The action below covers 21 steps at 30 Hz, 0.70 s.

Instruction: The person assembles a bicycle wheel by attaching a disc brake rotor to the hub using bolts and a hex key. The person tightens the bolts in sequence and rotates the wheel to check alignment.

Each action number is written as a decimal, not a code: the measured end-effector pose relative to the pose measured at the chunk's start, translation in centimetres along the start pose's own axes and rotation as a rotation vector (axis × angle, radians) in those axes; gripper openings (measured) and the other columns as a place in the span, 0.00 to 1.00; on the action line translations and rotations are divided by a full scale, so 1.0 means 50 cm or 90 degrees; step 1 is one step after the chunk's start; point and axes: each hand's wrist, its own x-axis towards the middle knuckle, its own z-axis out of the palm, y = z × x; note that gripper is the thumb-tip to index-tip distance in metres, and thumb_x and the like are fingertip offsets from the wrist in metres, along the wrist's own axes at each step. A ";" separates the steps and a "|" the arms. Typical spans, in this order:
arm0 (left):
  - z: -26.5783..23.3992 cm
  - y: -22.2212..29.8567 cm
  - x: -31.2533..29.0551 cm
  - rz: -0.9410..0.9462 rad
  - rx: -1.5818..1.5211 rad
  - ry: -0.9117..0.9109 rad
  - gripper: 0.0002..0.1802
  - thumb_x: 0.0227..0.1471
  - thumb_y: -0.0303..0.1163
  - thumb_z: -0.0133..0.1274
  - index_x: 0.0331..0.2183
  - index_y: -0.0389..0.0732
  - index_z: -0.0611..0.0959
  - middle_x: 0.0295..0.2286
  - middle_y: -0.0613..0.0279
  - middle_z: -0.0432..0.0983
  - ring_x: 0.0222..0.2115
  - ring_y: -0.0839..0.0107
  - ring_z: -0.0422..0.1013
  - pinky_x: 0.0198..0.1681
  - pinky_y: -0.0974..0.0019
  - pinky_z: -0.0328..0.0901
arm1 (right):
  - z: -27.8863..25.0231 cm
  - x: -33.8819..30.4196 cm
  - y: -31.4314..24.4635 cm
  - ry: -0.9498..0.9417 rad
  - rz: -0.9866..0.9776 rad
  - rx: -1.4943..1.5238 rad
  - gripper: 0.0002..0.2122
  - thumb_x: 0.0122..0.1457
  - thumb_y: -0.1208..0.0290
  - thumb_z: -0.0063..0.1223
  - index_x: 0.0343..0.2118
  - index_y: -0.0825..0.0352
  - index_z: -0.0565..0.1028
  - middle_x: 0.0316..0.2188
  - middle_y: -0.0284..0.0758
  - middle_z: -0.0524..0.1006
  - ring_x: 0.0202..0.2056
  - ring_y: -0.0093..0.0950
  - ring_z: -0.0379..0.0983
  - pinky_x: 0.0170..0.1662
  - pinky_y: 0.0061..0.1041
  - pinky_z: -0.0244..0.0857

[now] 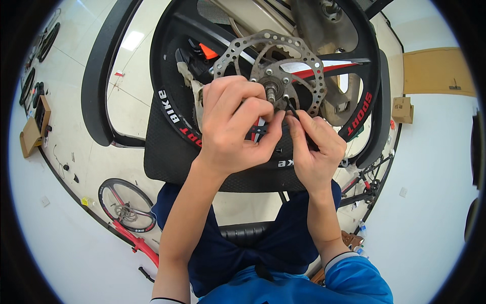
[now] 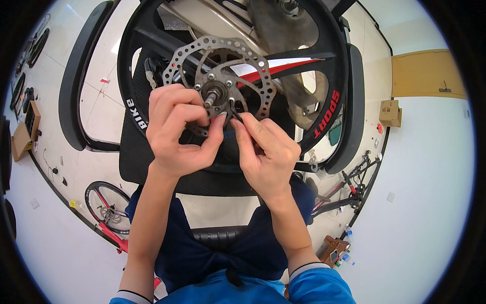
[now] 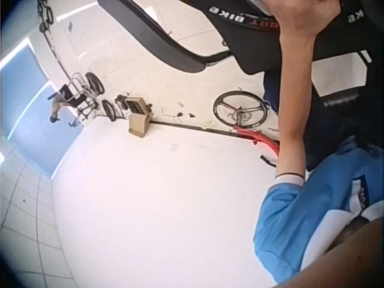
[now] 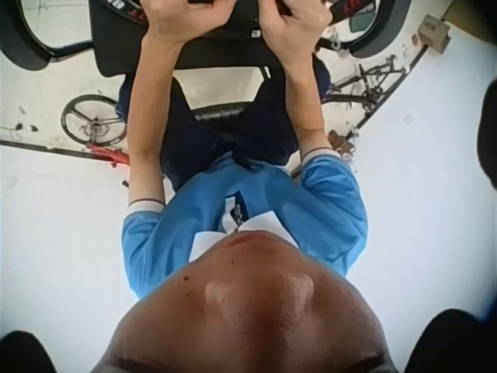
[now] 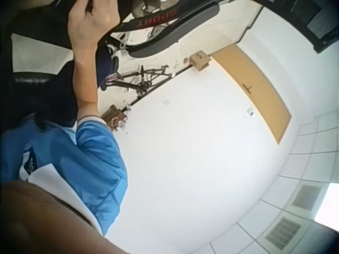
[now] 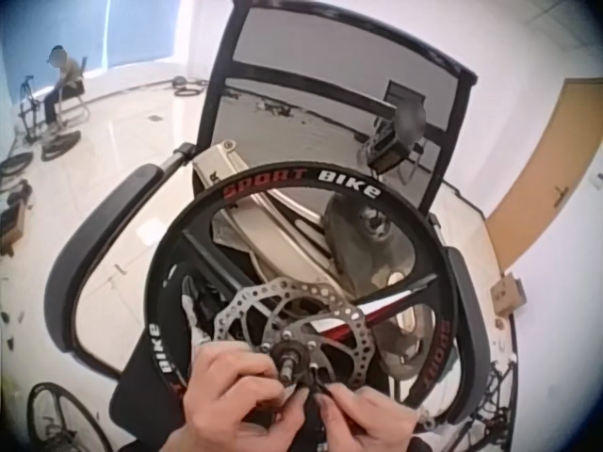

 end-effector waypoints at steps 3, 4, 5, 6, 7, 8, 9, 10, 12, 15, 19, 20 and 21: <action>0.001 -0.001 0.022 -0.022 0.011 -0.037 0.15 0.29 0.21 0.65 0.27 0.40 0.81 0.31 0.61 0.74 0.37 0.61 0.68 0.39 0.62 0.63 | 0.004 -0.005 0.003 -0.001 0.017 0.028 0.07 0.55 0.83 0.62 0.37 0.75 0.81 0.17 0.30 0.68 0.18 0.17 0.58 0.22 0.19 0.50; 0.004 0.002 0.030 -0.033 0.016 -0.038 0.15 0.29 0.21 0.65 0.27 0.41 0.82 0.32 0.64 0.75 0.37 0.62 0.69 0.40 0.61 0.62 | 0.006 -0.005 0.004 0.002 0.023 0.036 0.07 0.55 0.83 0.62 0.37 0.75 0.81 0.17 0.30 0.68 0.18 0.17 0.58 0.22 0.19 0.50; 0.006 -0.001 0.031 0.002 0.026 -0.065 0.15 0.29 0.20 0.65 0.28 0.42 0.83 0.32 0.65 0.76 0.37 0.62 0.69 0.41 0.61 0.62 | 0.006 -0.006 0.005 0.005 0.029 0.045 0.07 0.54 0.83 0.62 0.37 0.76 0.81 0.17 0.30 0.68 0.18 0.17 0.58 0.22 0.18 0.50; 0.006 -0.008 0.033 0.035 0.037 -0.091 0.16 0.29 0.20 0.65 0.28 0.42 0.83 0.32 0.66 0.76 0.37 0.62 0.69 0.41 0.61 0.62 | 0.007 -0.005 0.004 0.001 0.029 0.041 0.07 0.55 0.84 0.61 0.37 0.76 0.81 0.17 0.31 0.68 0.19 0.17 0.58 0.22 0.18 0.50; 0.006 -0.014 0.035 0.067 0.048 -0.117 0.16 0.29 0.20 0.65 0.28 0.43 0.84 0.33 0.68 0.77 0.38 0.63 0.69 0.41 0.61 0.62 | 0.006 -0.005 0.003 -0.004 0.029 0.037 0.07 0.55 0.84 0.61 0.38 0.77 0.80 0.17 0.31 0.68 0.19 0.17 0.58 0.22 0.18 0.51; 0.010 -0.018 0.034 0.067 0.031 -0.102 0.15 0.30 0.21 0.65 0.28 0.44 0.85 0.32 0.71 0.78 0.38 0.64 0.70 0.41 0.62 0.62 | 0.007 -0.005 0.001 -0.009 0.029 0.033 0.07 0.55 0.84 0.60 0.38 0.77 0.80 0.17 0.31 0.68 0.19 0.17 0.59 0.22 0.18 0.51; 0.017 -0.020 0.031 0.068 0.021 -0.097 0.15 0.30 0.21 0.65 0.28 0.44 0.85 0.31 0.70 0.78 0.37 0.64 0.70 0.41 0.63 0.62 | 0.008 -0.009 -0.001 -0.005 0.036 0.042 0.07 0.56 0.85 0.59 0.38 0.78 0.80 0.17 0.31 0.68 0.19 0.17 0.59 0.23 0.18 0.51; 0.023 -0.022 0.027 0.069 0.011 -0.092 0.14 0.30 0.22 0.65 0.27 0.44 0.85 0.31 0.70 0.78 0.37 0.64 0.70 0.41 0.63 0.61 | 0.012 -0.014 -0.005 -0.001 0.043 0.052 0.07 0.56 0.85 0.58 0.38 0.78 0.79 0.18 0.32 0.69 0.19 0.17 0.59 0.23 0.18 0.51; 0.025 -0.022 0.027 0.061 0.003 -0.082 0.13 0.31 0.22 0.65 0.27 0.43 0.85 0.29 0.70 0.78 0.35 0.65 0.71 0.41 0.65 0.61 | 0.013 -0.023 -0.007 -0.008 0.048 0.074 0.10 0.57 0.84 0.58 0.42 0.76 0.79 0.19 0.35 0.70 0.18 0.20 0.61 0.21 0.19 0.54; 0.022 -0.024 0.030 0.068 0.009 -0.089 0.12 0.31 0.22 0.65 0.26 0.43 0.85 0.28 0.71 0.78 0.34 0.67 0.72 0.40 0.65 0.60 | 0.028 -0.040 -0.004 0.010 0.068 0.124 0.10 0.57 0.83 0.58 0.43 0.77 0.79 0.19 0.35 0.70 0.18 0.20 0.61 0.22 0.19 0.54; 0.013 -0.019 0.043 0.067 0.025 -0.107 0.11 0.31 0.23 0.64 0.26 0.43 0.85 0.26 0.72 0.79 0.33 0.68 0.72 0.40 0.65 0.59 | 0.026 -0.050 -0.048 -0.075 0.355 0.421 0.11 0.65 0.81 0.50 0.48 0.79 0.75 0.21 0.36 0.76 0.18 0.20 0.72 0.22 0.16 0.66; 0.012 -0.017 0.045 0.059 0.028 -0.109 0.11 0.31 0.23 0.64 0.26 0.43 0.85 0.26 0.72 0.79 0.33 0.68 0.71 0.41 0.65 0.59 | 0.027 -0.050 -0.043 -0.115 0.371 0.480 0.12 0.68 0.78 0.44 0.50 0.80 0.74 0.22 0.38 0.78 0.18 0.23 0.76 0.23 0.18 0.71; 0.008 -0.014 0.045 0.049 0.034 -0.113 0.11 0.31 0.23 0.64 0.25 0.43 0.86 0.26 0.72 0.79 0.32 0.68 0.71 0.41 0.64 0.59 | 0.027 -0.049 -0.042 -0.134 0.372 0.494 0.12 0.69 0.77 0.43 0.49 0.80 0.74 0.22 0.38 0.78 0.18 0.23 0.76 0.23 0.18 0.72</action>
